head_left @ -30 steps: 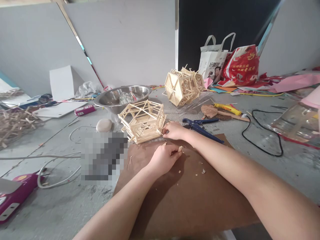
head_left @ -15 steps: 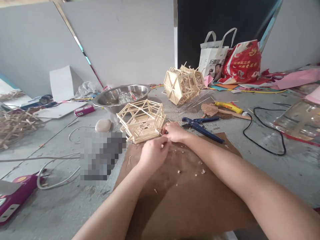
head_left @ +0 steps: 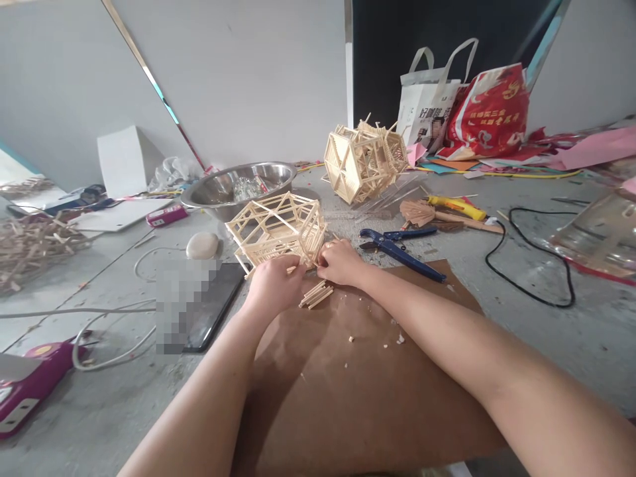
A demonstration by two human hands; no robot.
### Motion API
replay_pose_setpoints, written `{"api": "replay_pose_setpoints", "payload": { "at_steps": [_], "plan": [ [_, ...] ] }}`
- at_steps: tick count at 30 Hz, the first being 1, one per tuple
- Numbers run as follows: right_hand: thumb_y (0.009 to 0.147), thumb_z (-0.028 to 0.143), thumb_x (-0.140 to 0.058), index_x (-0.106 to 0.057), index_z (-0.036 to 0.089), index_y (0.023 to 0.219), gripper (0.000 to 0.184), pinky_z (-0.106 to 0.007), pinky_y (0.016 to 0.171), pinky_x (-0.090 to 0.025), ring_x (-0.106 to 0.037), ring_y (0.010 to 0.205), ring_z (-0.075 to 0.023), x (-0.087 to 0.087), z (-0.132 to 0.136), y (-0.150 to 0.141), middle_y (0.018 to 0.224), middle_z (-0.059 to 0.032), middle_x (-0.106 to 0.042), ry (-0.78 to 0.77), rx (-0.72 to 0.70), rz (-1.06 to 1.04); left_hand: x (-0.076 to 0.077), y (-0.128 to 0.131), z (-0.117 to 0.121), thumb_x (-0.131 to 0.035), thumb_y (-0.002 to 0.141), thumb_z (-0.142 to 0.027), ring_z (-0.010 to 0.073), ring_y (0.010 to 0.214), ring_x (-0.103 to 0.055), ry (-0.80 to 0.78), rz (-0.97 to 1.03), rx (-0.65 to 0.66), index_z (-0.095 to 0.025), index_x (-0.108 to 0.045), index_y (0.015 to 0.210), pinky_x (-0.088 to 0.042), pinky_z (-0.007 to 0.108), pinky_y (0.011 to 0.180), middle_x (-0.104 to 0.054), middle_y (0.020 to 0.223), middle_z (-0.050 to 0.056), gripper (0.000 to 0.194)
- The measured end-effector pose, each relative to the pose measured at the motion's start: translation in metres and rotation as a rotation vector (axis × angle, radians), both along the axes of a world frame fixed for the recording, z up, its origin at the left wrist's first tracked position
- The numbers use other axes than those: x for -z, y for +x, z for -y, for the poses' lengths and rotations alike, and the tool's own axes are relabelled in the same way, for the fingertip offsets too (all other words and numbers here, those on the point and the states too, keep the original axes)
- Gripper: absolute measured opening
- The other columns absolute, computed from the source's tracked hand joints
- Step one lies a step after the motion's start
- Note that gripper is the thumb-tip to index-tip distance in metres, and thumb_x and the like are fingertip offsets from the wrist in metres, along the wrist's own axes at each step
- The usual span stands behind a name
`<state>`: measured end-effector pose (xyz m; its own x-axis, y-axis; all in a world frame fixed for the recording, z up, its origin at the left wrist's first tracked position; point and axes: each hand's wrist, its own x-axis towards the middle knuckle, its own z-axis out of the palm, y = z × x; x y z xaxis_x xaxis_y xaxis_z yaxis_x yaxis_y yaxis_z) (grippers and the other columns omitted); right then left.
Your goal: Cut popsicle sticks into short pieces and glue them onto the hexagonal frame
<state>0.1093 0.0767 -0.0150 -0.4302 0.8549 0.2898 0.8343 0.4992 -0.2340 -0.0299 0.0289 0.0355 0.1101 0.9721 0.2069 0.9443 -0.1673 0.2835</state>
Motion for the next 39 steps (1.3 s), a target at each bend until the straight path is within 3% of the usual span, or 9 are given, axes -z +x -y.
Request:
{"api": "replay_pose_setpoints", "payload": {
  "at_steps": [13,21,29,39],
  "plan": [
    [0.064,0.028,-0.047,-0.064,0.022,0.068,0.018,-0.031,0.073,-0.027,-0.05,0.079,-0.0187,-0.002,0.005,-0.004,0.074,-0.003,-0.062,-0.042,-0.034,0.018,0.007,-0.009,-0.008,-0.043,0.068,-0.038,0.0104,0.056,-0.046,0.091,0.252,-0.031,-0.018,-0.061,0.067,-0.032,0.02,0.054,-0.055,0.056,-0.003,0.027],
    [0.068,0.034,-0.048,-0.064,0.022,0.072,0.021,-0.031,0.076,-0.028,-0.05,0.083,-0.019,-0.003,0.007,-0.003,0.078,-0.0036,-0.063,-0.081,-0.031,0.017,0.009,-0.007,-0.007,-0.043,0.069,-0.04,0.0091,0.055,-0.044,0.099,0.261,-0.007,-0.017,-0.061,0.066,-0.031,0.02,0.053,-0.053,0.055,-0.003,0.03],
    [0.066,0.026,-0.048,-0.064,0.019,0.071,0.018,-0.031,0.073,-0.029,-0.051,0.083,-0.0218,-0.003,0.01,-0.011,0.08,-0.0055,-0.064,-0.04,0.042,0.017,0.015,-0.008,-0.009,-0.042,0.071,-0.04,0.0095,0.058,-0.046,0.069,0.295,0.067,-0.017,-0.063,0.076,-0.032,0.018,0.053,-0.054,0.057,-0.003,0.031],
    [0.073,0.025,-0.04,-0.059,0.017,0.08,0.022,-0.034,0.077,-0.024,-0.052,0.082,-0.0199,-0.008,0.014,-0.011,0.079,-0.0071,-0.063,-0.039,0.072,0.051,0.014,-0.007,-0.01,-0.041,0.072,-0.041,0.0088,0.054,-0.043,0.101,0.222,0.04,-0.017,-0.063,0.078,-0.029,0.018,0.05,-0.055,0.055,-0.003,0.033]
  ]
}}
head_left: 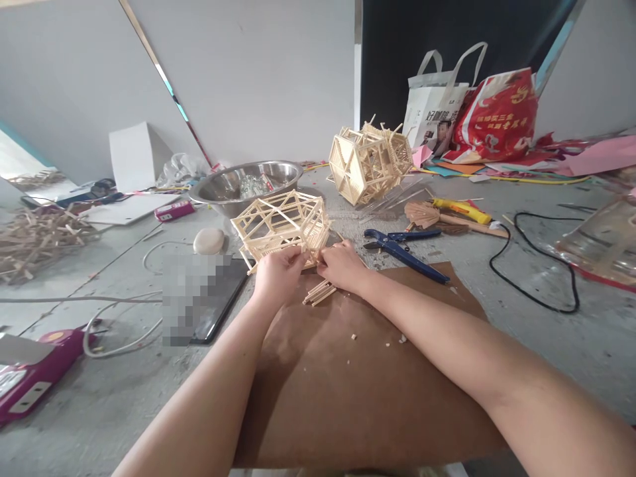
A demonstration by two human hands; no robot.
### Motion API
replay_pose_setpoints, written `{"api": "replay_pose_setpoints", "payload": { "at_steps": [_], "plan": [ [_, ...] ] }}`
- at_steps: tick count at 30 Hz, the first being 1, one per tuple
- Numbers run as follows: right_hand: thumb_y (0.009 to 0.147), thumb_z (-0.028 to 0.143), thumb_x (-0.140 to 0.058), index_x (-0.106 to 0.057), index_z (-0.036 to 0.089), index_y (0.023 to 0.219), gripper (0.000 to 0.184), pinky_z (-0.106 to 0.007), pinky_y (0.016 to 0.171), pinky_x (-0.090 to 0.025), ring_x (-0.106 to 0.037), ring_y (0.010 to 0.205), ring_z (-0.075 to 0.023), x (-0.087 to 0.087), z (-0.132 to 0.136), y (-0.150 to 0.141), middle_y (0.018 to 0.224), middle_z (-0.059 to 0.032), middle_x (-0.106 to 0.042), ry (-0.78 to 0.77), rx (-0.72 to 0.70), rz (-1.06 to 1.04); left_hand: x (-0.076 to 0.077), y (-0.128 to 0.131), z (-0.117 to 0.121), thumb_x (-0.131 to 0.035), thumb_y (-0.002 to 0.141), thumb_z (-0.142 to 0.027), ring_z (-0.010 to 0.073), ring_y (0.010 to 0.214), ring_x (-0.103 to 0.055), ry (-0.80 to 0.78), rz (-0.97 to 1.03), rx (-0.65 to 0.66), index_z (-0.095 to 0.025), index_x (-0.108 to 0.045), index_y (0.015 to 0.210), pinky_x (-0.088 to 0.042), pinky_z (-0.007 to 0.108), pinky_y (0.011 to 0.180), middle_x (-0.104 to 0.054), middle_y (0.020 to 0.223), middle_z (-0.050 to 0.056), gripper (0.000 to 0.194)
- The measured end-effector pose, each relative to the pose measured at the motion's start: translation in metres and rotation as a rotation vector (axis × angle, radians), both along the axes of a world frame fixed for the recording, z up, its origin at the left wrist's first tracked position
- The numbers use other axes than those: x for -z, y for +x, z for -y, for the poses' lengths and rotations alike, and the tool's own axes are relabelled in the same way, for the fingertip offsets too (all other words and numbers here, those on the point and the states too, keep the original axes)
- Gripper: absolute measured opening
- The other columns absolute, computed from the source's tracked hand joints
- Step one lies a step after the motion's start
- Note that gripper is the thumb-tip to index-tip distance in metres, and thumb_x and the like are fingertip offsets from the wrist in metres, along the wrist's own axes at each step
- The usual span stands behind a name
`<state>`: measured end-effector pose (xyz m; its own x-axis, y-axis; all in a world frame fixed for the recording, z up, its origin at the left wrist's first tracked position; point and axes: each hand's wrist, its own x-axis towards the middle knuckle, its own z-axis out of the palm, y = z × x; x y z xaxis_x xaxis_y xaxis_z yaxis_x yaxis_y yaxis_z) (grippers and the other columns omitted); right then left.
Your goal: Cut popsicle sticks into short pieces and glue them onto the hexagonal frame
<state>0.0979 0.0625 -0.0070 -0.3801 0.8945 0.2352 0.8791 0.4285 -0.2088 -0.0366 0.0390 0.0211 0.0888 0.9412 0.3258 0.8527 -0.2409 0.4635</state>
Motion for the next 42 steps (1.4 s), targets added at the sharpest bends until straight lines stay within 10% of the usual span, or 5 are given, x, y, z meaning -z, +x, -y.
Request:
{"api": "replay_pose_setpoints", "payload": {
  "at_steps": [42],
  "plan": [
    [0.073,0.014,-0.039,-0.064,0.015,0.08,0.026,-0.026,0.071,-0.032,-0.05,0.079,-0.0179,0.0036,-0.0035,0.0059,0.08,-0.0077,-0.063,0.006,-0.082,0.012,0.0022,0.0013,-0.0009,-0.04,0.071,-0.04,0.0081,0.046,-0.036,-0.014,-0.079,-0.002,-0.018,-0.057,0.057,-0.024,0.019,0.046,-0.043,0.044,-0.003,0.031]
  ]
}}
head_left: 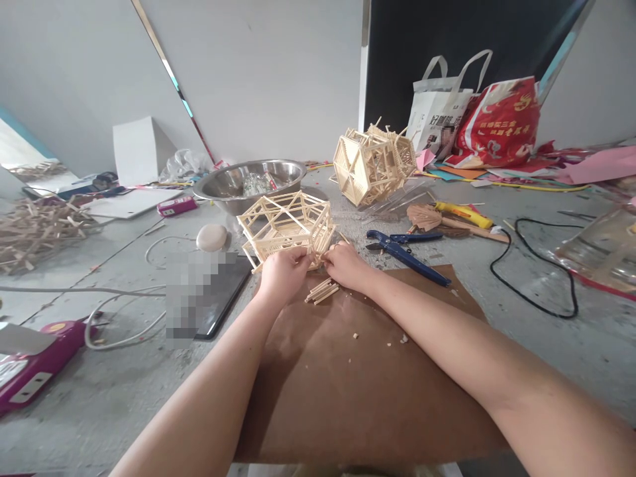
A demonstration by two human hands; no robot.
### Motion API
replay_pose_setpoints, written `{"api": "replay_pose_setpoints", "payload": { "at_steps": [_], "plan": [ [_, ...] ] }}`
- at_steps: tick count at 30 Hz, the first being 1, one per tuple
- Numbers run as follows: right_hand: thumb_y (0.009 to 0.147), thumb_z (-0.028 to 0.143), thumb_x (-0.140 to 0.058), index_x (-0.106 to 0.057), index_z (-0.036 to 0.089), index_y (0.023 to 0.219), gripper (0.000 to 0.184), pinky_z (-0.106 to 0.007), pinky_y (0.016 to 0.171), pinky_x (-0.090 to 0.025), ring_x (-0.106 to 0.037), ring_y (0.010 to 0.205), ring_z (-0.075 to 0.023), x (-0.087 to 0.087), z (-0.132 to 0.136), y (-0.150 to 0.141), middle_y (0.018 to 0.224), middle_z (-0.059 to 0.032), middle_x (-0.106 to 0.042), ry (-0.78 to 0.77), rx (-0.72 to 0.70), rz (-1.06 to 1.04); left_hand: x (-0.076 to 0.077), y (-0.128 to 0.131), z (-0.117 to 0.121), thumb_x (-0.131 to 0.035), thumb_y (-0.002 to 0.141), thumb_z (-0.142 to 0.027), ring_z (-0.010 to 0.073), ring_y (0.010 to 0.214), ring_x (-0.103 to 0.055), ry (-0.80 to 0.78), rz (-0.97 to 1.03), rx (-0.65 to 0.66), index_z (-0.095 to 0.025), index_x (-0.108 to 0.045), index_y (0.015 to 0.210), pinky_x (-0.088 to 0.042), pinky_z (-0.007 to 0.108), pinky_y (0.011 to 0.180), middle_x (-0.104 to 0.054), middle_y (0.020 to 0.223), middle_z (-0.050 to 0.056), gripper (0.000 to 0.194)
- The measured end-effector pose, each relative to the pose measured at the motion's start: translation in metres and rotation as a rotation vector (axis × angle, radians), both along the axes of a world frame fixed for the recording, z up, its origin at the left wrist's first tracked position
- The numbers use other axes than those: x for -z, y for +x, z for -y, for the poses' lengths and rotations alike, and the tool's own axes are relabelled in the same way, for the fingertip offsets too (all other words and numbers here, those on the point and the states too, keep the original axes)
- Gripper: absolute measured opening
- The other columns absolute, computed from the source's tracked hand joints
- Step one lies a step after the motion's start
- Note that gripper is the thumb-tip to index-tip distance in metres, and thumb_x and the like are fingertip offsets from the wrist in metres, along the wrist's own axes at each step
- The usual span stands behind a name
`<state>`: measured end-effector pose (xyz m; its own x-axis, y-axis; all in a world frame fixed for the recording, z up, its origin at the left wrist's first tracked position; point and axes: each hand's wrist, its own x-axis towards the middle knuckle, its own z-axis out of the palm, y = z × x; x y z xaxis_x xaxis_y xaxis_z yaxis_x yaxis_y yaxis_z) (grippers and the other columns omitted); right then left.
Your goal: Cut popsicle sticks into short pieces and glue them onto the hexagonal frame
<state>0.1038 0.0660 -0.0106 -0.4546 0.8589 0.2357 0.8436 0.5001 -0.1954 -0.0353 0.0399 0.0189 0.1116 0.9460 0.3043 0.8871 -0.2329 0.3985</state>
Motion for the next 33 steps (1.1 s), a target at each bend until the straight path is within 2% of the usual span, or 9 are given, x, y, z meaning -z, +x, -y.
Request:
{"api": "replay_pose_setpoints", "payload": {
  "at_steps": [3,5,11,14,17,20,27,30,33],
  "plan": [
    [0.073,0.014,-0.04,-0.065,0.015,0.078,0.025,-0.026,0.073,-0.033,-0.051,0.079,-0.0168,0.003,-0.003,0.003,0.078,-0.0076,-0.063,0.026,-0.039,-0.063,0.0,-0.001,0.0,-0.04,0.07,-0.04,0.008,0.046,-0.036,-0.005,-0.011,-0.008,-0.017,-0.054,0.054,-0.024,0.019,0.046,-0.041,0.044,-0.004,0.031],
    [0.073,0.015,-0.042,-0.065,0.014,0.076,0.023,-0.026,0.073,-0.034,-0.053,0.078,-0.016,0.005,-0.005,0.004,0.077,-0.0073,-0.064,-0.016,-0.036,-0.159,0.0,-0.001,0.0,-0.04,0.07,-0.039,0.0079,0.046,-0.036,-0.008,-0.009,-0.009,-0.017,-0.053,0.054,-0.024,0.019,0.046,-0.041,0.044,-0.004,0.03],
    [0.066,0.019,-0.053,-0.056,0.014,0.077,0.012,-0.022,0.061,-0.039,-0.054,0.065,-0.0108,0.01,-0.008,0.005,0.071,-0.0009,-0.061,-0.322,0.051,-0.722,-0.002,0.001,0.001,-0.041,0.07,-0.038,0.0078,0.048,-0.036,-0.027,-0.005,-0.023,-0.017,-0.052,0.055,-0.024,0.019,0.046,-0.043,0.047,-0.004,0.028],
    [0.061,0.015,-0.056,-0.048,0.015,0.083,0.023,-0.022,0.058,-0.04,-0.053,0.058,-0.0092,0.014,-0.01,0.004,0.063,0.0032,-0.056,-0.468,0.057,-0.942,-0.002,0.001,0.001,-0.04,0.07,-0.038,0.0077,0.048,-0.036,-0.03,-0.006,-0.018,-0.017,-0.052,0.055,-0.024,0.019,0.047,-0.043,0.047,-0.004,0.028],
    [0.061,0.013,-0.055,-0.042,0.017,0.085,0.028,-0.022,0.06,-0.04,-0.054,0.059,-0.0088,0.017,-0.012,0.005,0.062,0.0051,-0.055,-0.505,-0.025,-1.065,-0.001,0.001,0.0,-0.04,0.071,-0.039,0.0077,0.048,-0.036,-0.025,-0.008,-0.014,-0.017,-0.052,0.055,-0.024,0.019,0.046,-0.043,0.047,-0.004,0.03],
    [0.062,0.012,-0.053,-0.039,0.018,0.086,0.029,-0.024,0.062,-0.04,-0.055,0.061,-0.0094,0.015,-0.012,0.005,0.065,0.0045,-0.057,-0.481,-0.069,-1.069,0.002,0.0,-0.001,-0.04,0.071,-0.04,0.0079,0.047,-0.036,-0.024,-0.017,-0.011,-0.018,-0.053,0.055,-0.023,0.019,0.046,-0.042,0.045,-0.004,0.03],
    [0.063,0.017,-0.053,-0.043,0.017,0.092,0.03,-0.023,0.059,-0.038,-0.052,0.06,-0.011,0.01,-0.009,0.002,0.062,0.0039,-0.056,-0.325,-0.004,-0.892,0.002,0.0,-0.002,-0.041,0.071,-0.039,0.0085,0.049,-0.039,-0.024,-0.006,-0.01,-0.02,-0.061,0.067,-0.024,0.019,0.047,-0.049,0.049,-0.003,0.028],
    [0.064,0.017,-0.052,-0.044,0.017,0.094,0.031,-0.022,0.057,-0.037,-0.051,0.058,-0.0103,0.01,-0.008,0.001,0.062,0.0043,-0.056,-0.315,-0.005,-0.868,0.002,-0.001,-0.002,-0.041,0.071,-0.039,0.0087,0.051,-0.041,-0.023,0.004,-0.003,-0.021,-0.062,0.072,-0.025,0.019,0.047,-0.052,0.052,-0.003,0.028],
    [0.063,0.018,-0.053,-0.045,0.018,0.095,0.032,-0.022,0.056,-0.037,-0.051,0.055,-0.0099,0.011,-0.008,0.002,0.059,0.0051,-0.054,-0.308,-0.009,-0.828,0.003,-0.002,-0.002,-0.04,0.071,-0.04,0.0086,0.05,-0.04,-0.011,-0.004,-0.004,-0.02,-0.062,0.067,-0.025,0.019,0.048,-0.05,0.049,-0.003,0.03]
  ]
}}
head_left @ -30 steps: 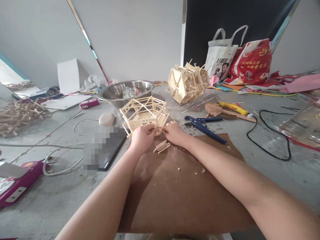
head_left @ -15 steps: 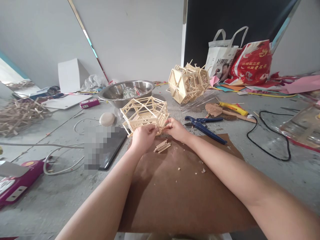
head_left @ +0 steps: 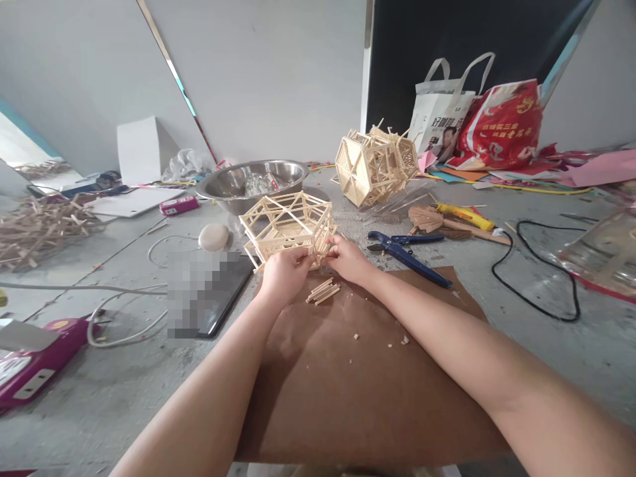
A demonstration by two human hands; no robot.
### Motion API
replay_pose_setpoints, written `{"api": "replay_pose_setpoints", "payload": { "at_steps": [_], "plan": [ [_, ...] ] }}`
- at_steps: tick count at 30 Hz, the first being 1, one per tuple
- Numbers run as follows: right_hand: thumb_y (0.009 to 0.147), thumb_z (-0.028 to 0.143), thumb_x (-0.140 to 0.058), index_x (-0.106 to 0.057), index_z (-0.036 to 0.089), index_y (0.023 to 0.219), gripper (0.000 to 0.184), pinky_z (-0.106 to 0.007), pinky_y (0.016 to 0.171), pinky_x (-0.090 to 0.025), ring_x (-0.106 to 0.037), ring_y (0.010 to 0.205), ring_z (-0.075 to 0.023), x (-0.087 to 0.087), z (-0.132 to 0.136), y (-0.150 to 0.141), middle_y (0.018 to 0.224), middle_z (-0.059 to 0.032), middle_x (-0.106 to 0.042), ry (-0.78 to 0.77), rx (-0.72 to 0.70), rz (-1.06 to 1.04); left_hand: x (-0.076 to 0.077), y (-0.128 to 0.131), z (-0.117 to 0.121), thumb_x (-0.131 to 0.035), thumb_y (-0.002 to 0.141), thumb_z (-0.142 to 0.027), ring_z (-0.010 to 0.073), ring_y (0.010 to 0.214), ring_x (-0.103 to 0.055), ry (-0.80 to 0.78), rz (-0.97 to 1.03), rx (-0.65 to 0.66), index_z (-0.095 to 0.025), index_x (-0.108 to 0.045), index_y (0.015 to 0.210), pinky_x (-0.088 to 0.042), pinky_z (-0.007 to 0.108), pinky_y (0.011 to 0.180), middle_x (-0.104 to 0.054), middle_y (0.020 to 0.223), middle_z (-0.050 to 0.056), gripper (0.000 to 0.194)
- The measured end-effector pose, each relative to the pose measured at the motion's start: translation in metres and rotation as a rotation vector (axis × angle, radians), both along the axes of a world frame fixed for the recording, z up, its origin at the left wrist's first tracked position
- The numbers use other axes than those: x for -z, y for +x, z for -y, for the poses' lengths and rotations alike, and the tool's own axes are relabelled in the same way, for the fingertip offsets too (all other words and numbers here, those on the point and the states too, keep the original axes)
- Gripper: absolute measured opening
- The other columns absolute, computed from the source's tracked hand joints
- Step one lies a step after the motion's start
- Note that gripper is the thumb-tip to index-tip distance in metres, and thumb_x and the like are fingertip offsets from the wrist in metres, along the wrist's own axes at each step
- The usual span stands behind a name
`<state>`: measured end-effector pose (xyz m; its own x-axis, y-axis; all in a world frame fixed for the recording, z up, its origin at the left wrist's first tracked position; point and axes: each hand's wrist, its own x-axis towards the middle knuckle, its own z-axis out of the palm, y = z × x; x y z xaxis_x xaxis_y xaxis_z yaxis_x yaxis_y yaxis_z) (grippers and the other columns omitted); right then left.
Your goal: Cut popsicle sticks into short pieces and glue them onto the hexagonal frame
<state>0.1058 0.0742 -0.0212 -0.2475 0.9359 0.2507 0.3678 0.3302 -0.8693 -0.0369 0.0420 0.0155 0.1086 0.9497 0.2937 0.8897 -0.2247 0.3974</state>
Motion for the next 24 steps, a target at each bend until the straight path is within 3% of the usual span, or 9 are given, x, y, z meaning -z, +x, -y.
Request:
{"api": "replay_pose_setpoints", "payload": {
  "at_steps": [7,12,15,24],
  "plan": [
    [0.066,0.022,-0.052,-0.045,0.018,0.097,0.033,-0.023,0.057,-0.037,-0.052,0.059,-0.0116,0.0,0.002,0.002,0.064,0.0031,-0.058,0.077,0.092,0.17,0.001,-0.001,0.0,-0.04,0.071,-0.04,0.0085,0.05,-0.04,-0.02,0.02,0.003,-0.02,-0.062,0.069,-0.026,0.019,0.048,-0.05,0.051,-0.003,0.03],
    [0.073,0.023,-0.044,-0.055,0.019,0.085,0.016,-0.026,0.067,-0.035,-0.055,0.076,-0.0161,-0.008,0.008,0.004,0.079,-0.0029,-0.063,0.177,0.159,0.52,0.0,0.0,0.0,-0.04,0.07,-0.04,0.0084,0.049,-0.038,-0.021,0.014,-0.001,-0.018,-0.059,0.061,-0.025,0.019,0.047,-0.048,0.048,-0.003,0.03],
    [0.077,0.025,-0.04,-0.058,0.02,0.083,0.02,-0.027,0.072,-0.033,-0.055,0.082,-0.0175,-0.011,0.009,0.004,0.086,-0.0049,-0.063,0.203,0.139,0.673,0.0,0.0,0.0,-0.04,0.07,-0.039,0.0085,0.049,-0.039,-0.022,0.016,0.0,-0.018,-0.059,0.063,-0.024,0.019,0.047,-0.048,0.049,-0.003,0.029],
    [0.081,0.027,-0.035,-0.057,0.02,0.085,0.023,-0.03,0.072,-0.03,-0.056,0.083,-0.0193,-0.014,0.009,0.0,0.086,-0.0077,-0.064,0.188,0.155,0.812,-0.002,0.002,0.002,-0.039,0.07,-0.036,0.0086,0.047,-0.036,-0.022,-0.012,-0.003,-0.018,-0.051,0.052,-0.023,0.02,0.047,-0.042,0.044,-0.004,0.028]
  ]
}}
